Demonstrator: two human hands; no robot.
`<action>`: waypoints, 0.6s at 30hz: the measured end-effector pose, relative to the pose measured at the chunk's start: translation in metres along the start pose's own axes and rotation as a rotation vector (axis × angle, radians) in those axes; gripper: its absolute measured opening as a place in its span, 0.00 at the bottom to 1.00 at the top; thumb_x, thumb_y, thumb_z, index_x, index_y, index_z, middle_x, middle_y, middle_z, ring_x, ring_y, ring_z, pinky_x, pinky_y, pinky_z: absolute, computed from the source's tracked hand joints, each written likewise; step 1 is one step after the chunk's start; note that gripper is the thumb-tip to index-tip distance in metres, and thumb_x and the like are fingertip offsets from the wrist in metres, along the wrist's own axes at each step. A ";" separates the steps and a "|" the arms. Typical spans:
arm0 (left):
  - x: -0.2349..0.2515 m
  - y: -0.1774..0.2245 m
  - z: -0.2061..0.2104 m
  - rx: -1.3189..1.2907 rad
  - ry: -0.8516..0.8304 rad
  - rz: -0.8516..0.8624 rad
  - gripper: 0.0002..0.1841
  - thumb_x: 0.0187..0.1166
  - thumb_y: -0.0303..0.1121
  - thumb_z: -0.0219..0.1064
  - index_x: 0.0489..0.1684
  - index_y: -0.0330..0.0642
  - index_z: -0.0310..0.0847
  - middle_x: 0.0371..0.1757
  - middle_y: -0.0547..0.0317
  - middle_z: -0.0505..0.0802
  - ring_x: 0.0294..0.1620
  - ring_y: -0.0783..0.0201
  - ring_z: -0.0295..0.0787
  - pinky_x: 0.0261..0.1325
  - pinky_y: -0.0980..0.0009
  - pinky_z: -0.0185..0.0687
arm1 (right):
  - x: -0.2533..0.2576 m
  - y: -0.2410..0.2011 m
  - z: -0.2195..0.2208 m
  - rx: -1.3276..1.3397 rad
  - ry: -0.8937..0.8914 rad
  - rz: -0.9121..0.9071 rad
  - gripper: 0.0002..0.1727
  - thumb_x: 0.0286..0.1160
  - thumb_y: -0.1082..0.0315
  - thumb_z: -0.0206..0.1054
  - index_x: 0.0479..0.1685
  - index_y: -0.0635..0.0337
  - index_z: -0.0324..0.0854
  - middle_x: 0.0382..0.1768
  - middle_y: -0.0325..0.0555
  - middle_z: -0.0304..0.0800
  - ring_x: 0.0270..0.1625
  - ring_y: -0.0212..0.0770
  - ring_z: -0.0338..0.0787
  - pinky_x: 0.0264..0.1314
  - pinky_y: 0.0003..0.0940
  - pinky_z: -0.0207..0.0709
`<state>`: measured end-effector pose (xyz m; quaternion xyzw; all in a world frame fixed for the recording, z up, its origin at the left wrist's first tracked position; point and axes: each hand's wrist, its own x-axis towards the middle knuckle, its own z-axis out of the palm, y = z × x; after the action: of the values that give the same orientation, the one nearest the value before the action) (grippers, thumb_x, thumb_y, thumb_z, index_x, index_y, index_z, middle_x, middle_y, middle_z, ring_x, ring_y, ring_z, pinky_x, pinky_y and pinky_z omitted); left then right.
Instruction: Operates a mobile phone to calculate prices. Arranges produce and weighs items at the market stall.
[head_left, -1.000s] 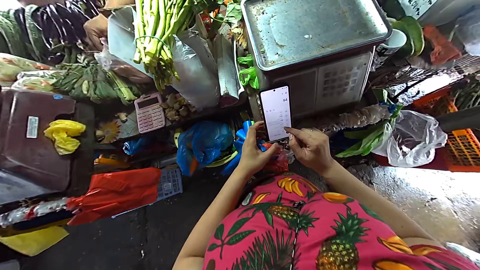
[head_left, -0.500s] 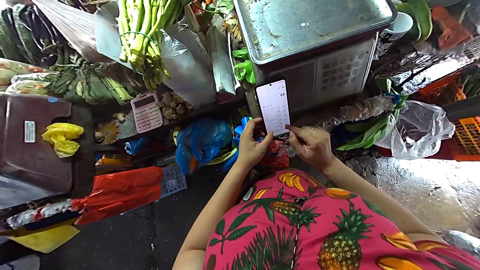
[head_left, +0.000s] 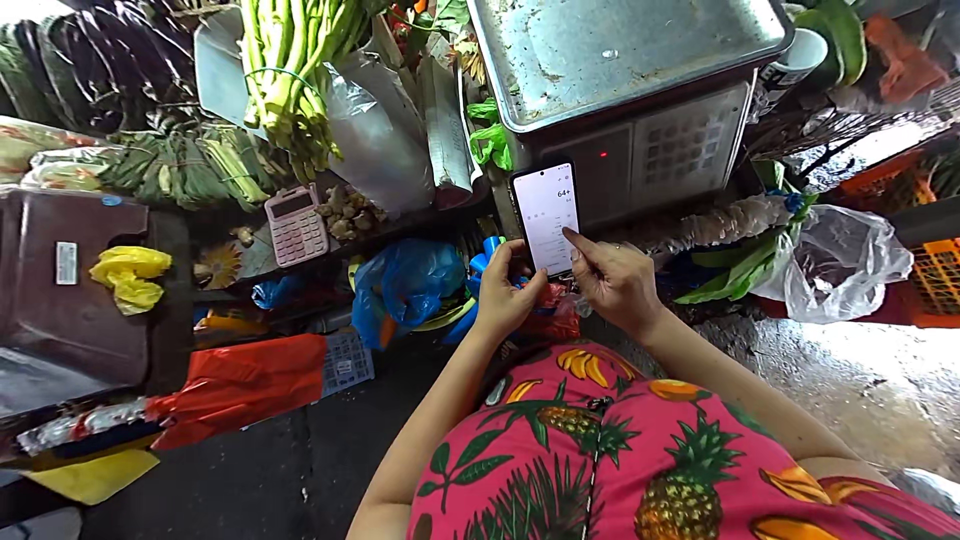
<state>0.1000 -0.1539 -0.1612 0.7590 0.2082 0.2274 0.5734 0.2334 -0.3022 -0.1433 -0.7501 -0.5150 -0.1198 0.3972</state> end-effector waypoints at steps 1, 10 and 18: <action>0.000 0.000 0.000 0.000 0.001 0.000 0.22 0.71 0.30 0.74 0.63 0.38 0.79 0.49 0.57 0.89 0.40 0.71 0.86 0.43 0.76 0.85 | 0.004 -0.001 0.001 -0.013 -0.001 -0.001 0.21 0.87 0.62 0.56 0.70 0.58 0.87 0.20 0.43 0.86 0.22 0.41 0.82 0.27 0.39 0.74; -0.001 0.000 0.000 0.013 -0.003 -0.012 0.21 0.72 0.31 0.74 0.64 0.38 0.79 0.52 0.57 0.89 0.44 0.70 0.87 0.48 0.75 0.85 | 0.009 -0.005 -0.002 -0.033 0.002 0.034 0.22 0.88 0.62 0.54 0.70 0.58 0.87 0.19 0.42 0.85 0.20 0.40 0.81 0.25 0.39 0.73; -0.001 -0.001 -0.002 0.042 -0.017 -0.024 0.22 0.72 0.33 0.75 0.63 0.36 0.79 0.50 0.57 0.89 0.44 0.72 0.87 0.49 0.76 0.84 | -0.022 0.002 -0.003 0.028 -0.010 0.048 0.21 0.88 0.61 0.54 0.58 0.61 0.92 0.21 0.43 0.88 0.23 0.39 0.83 0.30 0.37 0.76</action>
<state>0.0979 -0.1524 -0.1619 0.7703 0.2170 0.2097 0.5618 0.2264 -0.3195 -0.1549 -0.7571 -0.5006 -0.0993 0.4080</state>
